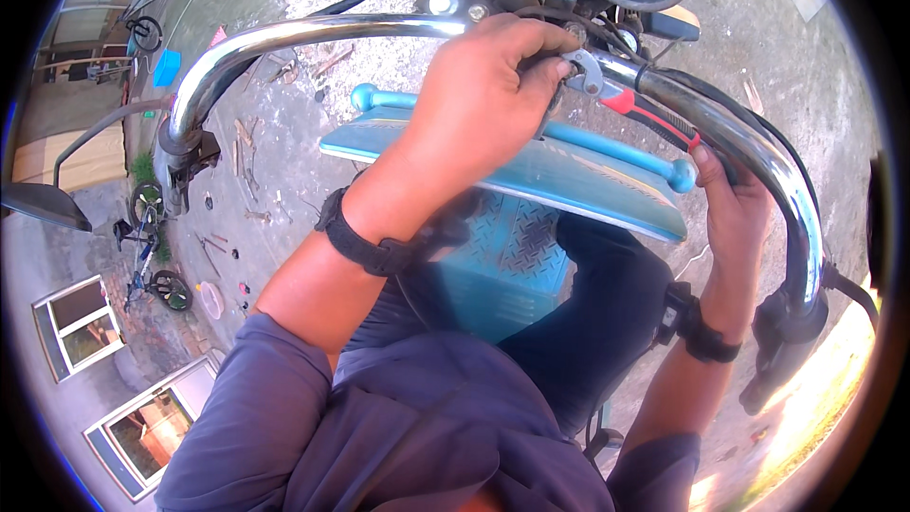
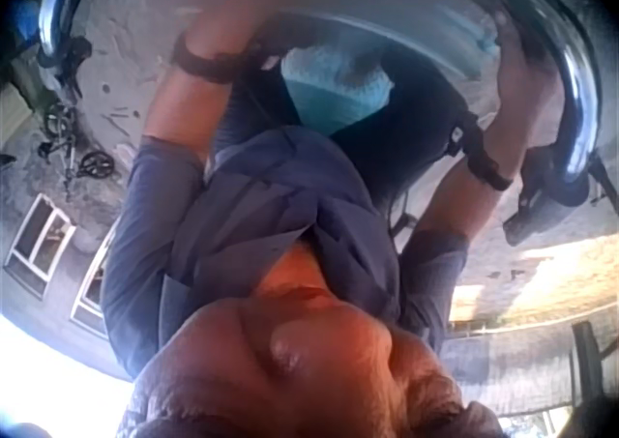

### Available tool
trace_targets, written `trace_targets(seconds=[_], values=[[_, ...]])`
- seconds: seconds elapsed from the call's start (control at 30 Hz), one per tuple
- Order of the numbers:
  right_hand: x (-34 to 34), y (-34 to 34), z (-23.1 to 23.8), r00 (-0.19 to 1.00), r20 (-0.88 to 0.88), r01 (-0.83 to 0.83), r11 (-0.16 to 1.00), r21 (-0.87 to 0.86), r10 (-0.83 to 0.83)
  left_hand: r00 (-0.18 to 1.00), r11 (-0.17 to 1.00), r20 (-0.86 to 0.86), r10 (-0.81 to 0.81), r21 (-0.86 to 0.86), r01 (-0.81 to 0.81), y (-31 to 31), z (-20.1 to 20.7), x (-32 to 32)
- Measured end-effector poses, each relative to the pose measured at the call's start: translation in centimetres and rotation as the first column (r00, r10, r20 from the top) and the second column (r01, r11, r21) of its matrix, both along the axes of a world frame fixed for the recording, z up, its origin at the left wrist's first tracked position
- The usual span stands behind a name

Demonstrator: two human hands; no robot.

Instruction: The person uses a wrench to tighten and adjust a bolt and nut assembly on the handlebars of a moped.

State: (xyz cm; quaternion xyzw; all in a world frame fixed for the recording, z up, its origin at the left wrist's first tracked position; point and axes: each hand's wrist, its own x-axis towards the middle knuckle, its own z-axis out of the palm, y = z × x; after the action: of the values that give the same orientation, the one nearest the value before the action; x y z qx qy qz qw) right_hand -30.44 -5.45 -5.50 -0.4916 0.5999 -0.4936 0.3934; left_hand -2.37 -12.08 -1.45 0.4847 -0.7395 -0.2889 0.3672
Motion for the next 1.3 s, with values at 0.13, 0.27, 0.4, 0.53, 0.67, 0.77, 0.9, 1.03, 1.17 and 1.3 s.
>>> trace_targets(seconds=[0.13, 0.27, 0.4, 0.53, 0.67, 0.77, 0.9, 1.03, 1.17, 1.3], values=[[-0.4, -0.4, -0.4, 1.000, 0.013, -0.017, 1.000, -0.025, 0.017, 0.998, 0.999, 0.050, 0.040, -0.024, -0.039, 0.5, 0.1, -0.3], [-0.9, -1.0, -0.4, 0.997, -0.076, -0.001, 0.999, 0.037, 0.004, 0.997, 0.996, 0.028, 0.073, -0.050, -0.072, 0.7, -0.5, -0.4], [-1.3, -1.4, -0.7, 0.979, -0.204, 0.018, 0.998, 0.052, -0.007, 0.993, 0.994, -0.075, 0.094, 0.061, -0.090, 0.8, -1.1, -0.6], [-0.8, -1.3, -0.1, 0.991, -0.137, 0.019, 0.999, 0.050, -0.012, 0.989, 0.985, -0.072, 0.125, 0.132, -0.115, 0.9, -0.9, -0.6], [0.4, -0.9, 0.2, 0.999, -0.027, 0.029, 0.999, 0.018, -0.028, 0.980, 0.973, -0.123, 0.155, 0.191, -0.129, 0.8, -0.4, -0.8], [0.1, -0.8, -0.2, 1.000, 0.006, 0.022, 0.999, 0.030, -0.022, 0.989, 0.979, -0.075, 0.131, 0.165, -0.117, 0.6, -0.5, -0.5], [-0.6, -1.4, -0.6, 0.992, -0.127, 0.030, 0.986, 0.163, -0.009, 0.991, 0.985, -0.075, 0.113, 0.143, -0.101, 0.6, -0.9, -0.2], [-0.1, -1.3, -1.8, 0.998, -0.065, -0.010, 0.999, 0.033, 0.012, 0.993, 0.989, -0.069, 0.100, 0.115, -0.092, 0.5, -0.9, -0.4], [-0.7, -2.5, -1.8, 0.978, -0.195, -0.065, 0.996, 0.054, 0.074, 0.991, 0.982, -0.061, 0.119, 0.153, -0.109, 0.7, -0.7, -0.4], [-2.0, -3.5, -2.8, 0.980, -0.127, -0.146, 0.988, 0.047, 0.151, 0.986, 0.979, -0.108, 0.125, 0.176, -0.105, 1.1, -0.9, -0.4]])
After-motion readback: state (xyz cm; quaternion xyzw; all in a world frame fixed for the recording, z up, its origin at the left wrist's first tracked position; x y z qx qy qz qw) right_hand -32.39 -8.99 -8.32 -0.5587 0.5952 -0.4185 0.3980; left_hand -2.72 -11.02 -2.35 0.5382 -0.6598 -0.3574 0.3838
